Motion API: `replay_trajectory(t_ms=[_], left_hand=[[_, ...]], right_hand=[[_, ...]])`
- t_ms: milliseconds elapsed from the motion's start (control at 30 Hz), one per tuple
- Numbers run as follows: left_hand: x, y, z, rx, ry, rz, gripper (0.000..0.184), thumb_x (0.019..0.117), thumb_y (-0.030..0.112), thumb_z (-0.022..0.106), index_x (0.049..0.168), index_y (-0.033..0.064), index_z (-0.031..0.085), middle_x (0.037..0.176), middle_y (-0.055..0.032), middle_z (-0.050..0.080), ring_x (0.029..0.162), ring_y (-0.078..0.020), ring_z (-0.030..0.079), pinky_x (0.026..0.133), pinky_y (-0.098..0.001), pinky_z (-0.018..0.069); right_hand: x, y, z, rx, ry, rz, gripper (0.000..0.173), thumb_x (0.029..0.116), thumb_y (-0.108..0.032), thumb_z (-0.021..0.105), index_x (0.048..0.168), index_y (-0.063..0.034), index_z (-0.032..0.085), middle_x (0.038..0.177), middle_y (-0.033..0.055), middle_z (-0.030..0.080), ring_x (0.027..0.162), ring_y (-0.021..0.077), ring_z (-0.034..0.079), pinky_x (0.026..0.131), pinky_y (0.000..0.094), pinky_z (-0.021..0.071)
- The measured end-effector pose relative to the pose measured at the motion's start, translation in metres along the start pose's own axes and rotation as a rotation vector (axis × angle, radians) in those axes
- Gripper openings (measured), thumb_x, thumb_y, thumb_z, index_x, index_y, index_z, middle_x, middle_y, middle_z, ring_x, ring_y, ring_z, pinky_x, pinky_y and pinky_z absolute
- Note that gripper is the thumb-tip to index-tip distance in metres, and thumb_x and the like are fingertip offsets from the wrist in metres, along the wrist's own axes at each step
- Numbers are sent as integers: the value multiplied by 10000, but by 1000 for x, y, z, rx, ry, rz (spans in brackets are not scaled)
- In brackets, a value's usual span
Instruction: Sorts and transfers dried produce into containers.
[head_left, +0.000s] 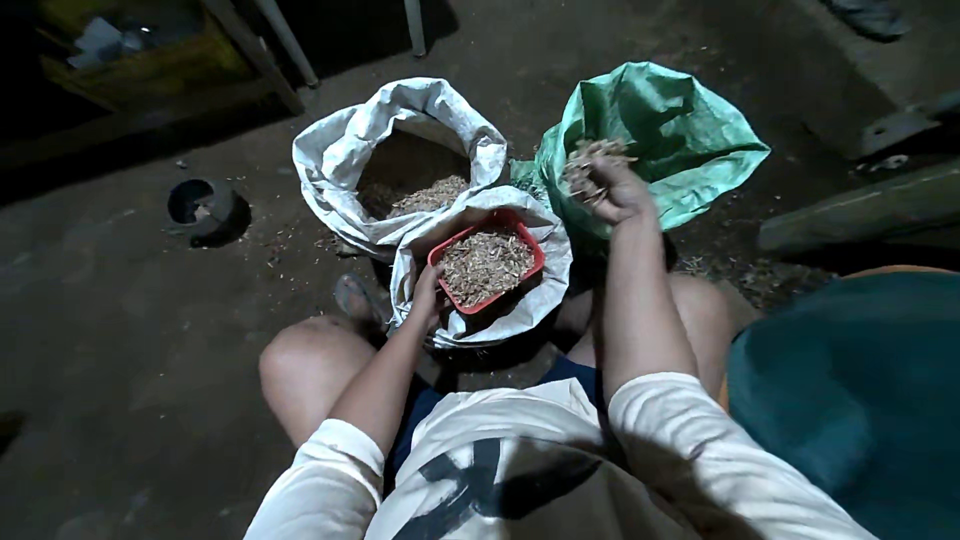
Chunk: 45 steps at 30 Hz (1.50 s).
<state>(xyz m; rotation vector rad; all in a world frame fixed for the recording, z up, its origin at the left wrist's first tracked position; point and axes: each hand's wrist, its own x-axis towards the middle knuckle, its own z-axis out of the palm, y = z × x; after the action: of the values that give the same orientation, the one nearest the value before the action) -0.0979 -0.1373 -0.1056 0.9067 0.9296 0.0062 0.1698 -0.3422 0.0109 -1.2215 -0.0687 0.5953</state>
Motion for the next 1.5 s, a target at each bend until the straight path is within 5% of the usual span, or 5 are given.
replay_trajectory(t_ms=[300, 533, 833, 1167, 1500], left_hand=[[1, -2, -2, 19, -4, 31, 424, 1093, 370, 415, 1458, 158, 459, 1078, -119, 619, 852, -211, 620, 703, -378, 537], [4, -7, -6, 35, -7, 52, 443, 1080, 353, 422, 1488, 182, 444, 1171, -142, 614, 946, -243, 621, 773, -420, 541], [-3, -10, -12, 12, 15, 47, 460, 1085, 411, 392, 1468, 165, 459, 1277, -175, 592, 1020, -295, 622, 795, -477, 539], [-1, -15, -19, 124, 52, 55, 559, 1043, 548, 377, 1402, 147, 528, 1267, -144, 603, 1065, -271, 597, 840, -476, 521], [2, -12, -17, 139, 13, 126, 505, 1046, 425, 454, 1482, 170, 466, 1333, -175, 579, 1104, -310, 598, 854, -513, 527]], right_hand=[[44, -52, -41, -678, 543, -24, 998, 886, -530, 754, 1638, -154, 217, 1584, 255, 379, 1390, 399, 471, 1056, 597, 476], [-43, 26, 60, -1106, -95, 8, 497, 984, -255, 709, 1357, 36, 558, 1305, 272, 617, 1185, 399, 626, 1017, 597, 506], [-74, 130, 100, -1631, -249, 334, 1332, 667, -439, 968, 1669, -171, 133, 1473, 415, 419, 1316, 613, 463, 1023, 758, 415], [-105, 144, 159, -1521, -248, 175, 1101, 701, 10, 885, 1613, -245, 325, 1548, 405, 290, 1257, 615, 509, 931, 698, 528], [-79, 157, 119, -1526, -322, 92, 864, 717, -71, 893, 1487, -244, 541, 1569, 366, 316, 1355, 587, 441, 997, 707, 491]])
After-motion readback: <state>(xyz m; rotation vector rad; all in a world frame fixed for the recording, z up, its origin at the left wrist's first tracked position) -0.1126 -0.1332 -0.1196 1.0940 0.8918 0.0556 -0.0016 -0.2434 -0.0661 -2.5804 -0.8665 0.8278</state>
